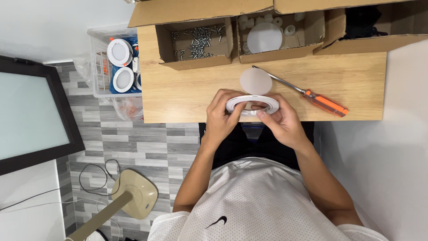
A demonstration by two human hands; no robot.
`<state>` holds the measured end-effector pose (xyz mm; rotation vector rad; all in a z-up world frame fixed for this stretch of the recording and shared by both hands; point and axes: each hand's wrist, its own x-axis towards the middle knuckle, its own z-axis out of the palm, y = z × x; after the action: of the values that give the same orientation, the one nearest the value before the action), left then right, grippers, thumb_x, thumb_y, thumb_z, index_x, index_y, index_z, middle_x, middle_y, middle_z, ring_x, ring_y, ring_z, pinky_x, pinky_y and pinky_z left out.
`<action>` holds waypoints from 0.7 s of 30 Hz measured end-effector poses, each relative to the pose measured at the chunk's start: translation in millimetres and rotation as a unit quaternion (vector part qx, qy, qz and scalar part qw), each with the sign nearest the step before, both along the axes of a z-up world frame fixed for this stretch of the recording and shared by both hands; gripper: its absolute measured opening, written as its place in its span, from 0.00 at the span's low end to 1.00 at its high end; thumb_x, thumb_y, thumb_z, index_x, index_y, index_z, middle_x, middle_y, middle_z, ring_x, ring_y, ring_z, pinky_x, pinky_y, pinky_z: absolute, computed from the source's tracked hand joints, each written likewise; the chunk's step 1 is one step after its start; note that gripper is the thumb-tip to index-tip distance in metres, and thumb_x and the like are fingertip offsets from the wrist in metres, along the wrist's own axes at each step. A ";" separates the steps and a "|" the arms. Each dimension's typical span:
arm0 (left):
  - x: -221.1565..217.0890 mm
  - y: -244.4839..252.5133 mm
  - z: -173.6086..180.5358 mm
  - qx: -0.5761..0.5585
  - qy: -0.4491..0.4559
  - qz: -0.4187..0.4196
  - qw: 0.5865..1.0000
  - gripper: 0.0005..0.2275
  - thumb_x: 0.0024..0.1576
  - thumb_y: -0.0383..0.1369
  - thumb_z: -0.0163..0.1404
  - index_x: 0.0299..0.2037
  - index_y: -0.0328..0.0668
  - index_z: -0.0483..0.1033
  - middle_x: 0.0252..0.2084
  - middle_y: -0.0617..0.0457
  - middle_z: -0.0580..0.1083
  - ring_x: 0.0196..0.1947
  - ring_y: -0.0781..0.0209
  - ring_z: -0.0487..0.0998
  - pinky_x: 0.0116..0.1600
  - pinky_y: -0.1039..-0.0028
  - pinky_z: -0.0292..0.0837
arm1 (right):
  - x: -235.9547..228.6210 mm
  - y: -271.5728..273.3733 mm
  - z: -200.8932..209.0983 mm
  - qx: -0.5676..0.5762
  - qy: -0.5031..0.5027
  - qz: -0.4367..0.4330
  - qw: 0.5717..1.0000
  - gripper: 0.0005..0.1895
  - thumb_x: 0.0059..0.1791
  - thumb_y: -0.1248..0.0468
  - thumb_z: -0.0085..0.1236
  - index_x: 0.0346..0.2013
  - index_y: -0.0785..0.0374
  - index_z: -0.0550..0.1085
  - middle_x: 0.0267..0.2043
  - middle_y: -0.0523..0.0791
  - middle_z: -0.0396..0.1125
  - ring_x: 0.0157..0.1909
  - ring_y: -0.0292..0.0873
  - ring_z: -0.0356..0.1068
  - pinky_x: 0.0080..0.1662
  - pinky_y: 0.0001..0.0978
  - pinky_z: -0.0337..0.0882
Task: The person assembles LED light fixtures at a wooden table. They use an orange screwdriver to tighten screws on the back of a circular LED module, then place a white plastic ring and a translucent cover over it. The person repeats this process with a second LED module, securing the components together.
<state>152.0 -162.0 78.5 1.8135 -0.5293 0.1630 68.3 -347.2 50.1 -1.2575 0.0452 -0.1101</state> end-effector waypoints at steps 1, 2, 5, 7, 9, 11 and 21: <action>-1.7 0.9 -0.2 0.003 0.010 -0.015 1.000 0.06 0.62 0.30 0.64 0.47 0.43 0.85 0.42 0.53 0.81 0.43 0.53 0.86 0.50 0.66 0.81 | -0.3 1.6 4.2 -0.004 0.009 -0.001 1.000 0.19 0.58 0.75 0.55 0.63 0.75 0.67 0.60 0.58 0.70 0.62 0.46 0.74 0.61 0.41 0.77; -2.7 2.6 4.7 0.001 0.010 -0.017 1.000 0.06 0.62 0.30 0.64 0.47 0.43 0.85 0.42 0.53 0.81 0.43 0.53 0.86 0.50 0.66 0.81 | 0.3 2.3 13.9 -0.005 0.009 -0.004 1.000 0.19 0.58 0.75 0.55 0.63 0.75 0.67 0.60 0.58 0.70 0.62 0.46 0.74 0.61 0.41 0.77; -5.5 9.0 12.4 0.015 0.053 -0.075 0.996 0.07 0.66 0.31 0.59 0.52 0.41 0.83 0.44 0.49 0.82 0.47 0.47 0.87 0.53 0.61 0.82 | -0.6 1.4 24.6 -0.037 0.002 -0.005 0.999 0.19 0.57 0.74 0.57 0.63 0.76 0.69 0.64 0.60 0.69 0.62 0.47 0.73 0.62 0.45 0.77; -5.8 15.3 11.4 0.025 0.107 -0.061 0.992 0.07 0.66 0.30 0.59 0.51 0.39 0.81 0.34 0.45 0.81 0.34 0.48 0.85 0.42 0.60 0.80 | -4.3 -3.1 9.5 -0.070 0.012 -0.010 0.997 0.22 0.55 0.74 0.61 0.64 0.74 0.70 0.64 0.56 0.69 0.59 0.45 0.76 0.60 0.40 0.78; -4.0 27.0 6.0 0.023 0.113 -0.046 0.992 0.08 0.66 0.29 0.59 0.52 0.38 0.81 0.34 0.42 0.81 0.34 0.48 0.85 0.41 0.59 0.79 | 1.7 -10.4 28.9 -0.197 -0.016 -0.039 0.980 0.20 0.55 0.69 0.66 0.61 0.70 0.75 0.58 0.54 0.74 0.56 0.47 0.78 0.57 0.39 0.79; 0.3 38.3 7.8 0.022 0.120 -0.033 0.992 0.09 0.65 0.28 0.59 0.53 0.37 0.80 0.33 0.40 0.81 0.34 0.47 0.84 0.40 0.58 0.77 | 5.5 -15.7 42.5 -0.320 -0.042 -0.067 0.944 0.17 0.54 0.65 0.70 0.57 0.66 0.81 0.51 0.51 0.78 0.53 0.49 0.80 0.53 0.39 0.79; 28.3 70.8 23.6 0.097 0.042 0.114 0.988 0.12 0.68 0.28 0.56 0.59 0.31 0.76 0.48 0.34 0.81 0.50 0.30 0.84 0.54 0.47 0.80 | 3.7 -9.2 27.8 -0.636 -0.209 -0.028 0.742 0.29 0.51 0.48 0.71 0.62 0.59 0.78 0.69 0.50 0.72 0.74 0.55 0.68 0.72 0.53 0.62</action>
<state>180.3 -91.1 102.1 2.0596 -0.2847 0.1962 71.9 -356.5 77.9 -2.5841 -0.4663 -0.5411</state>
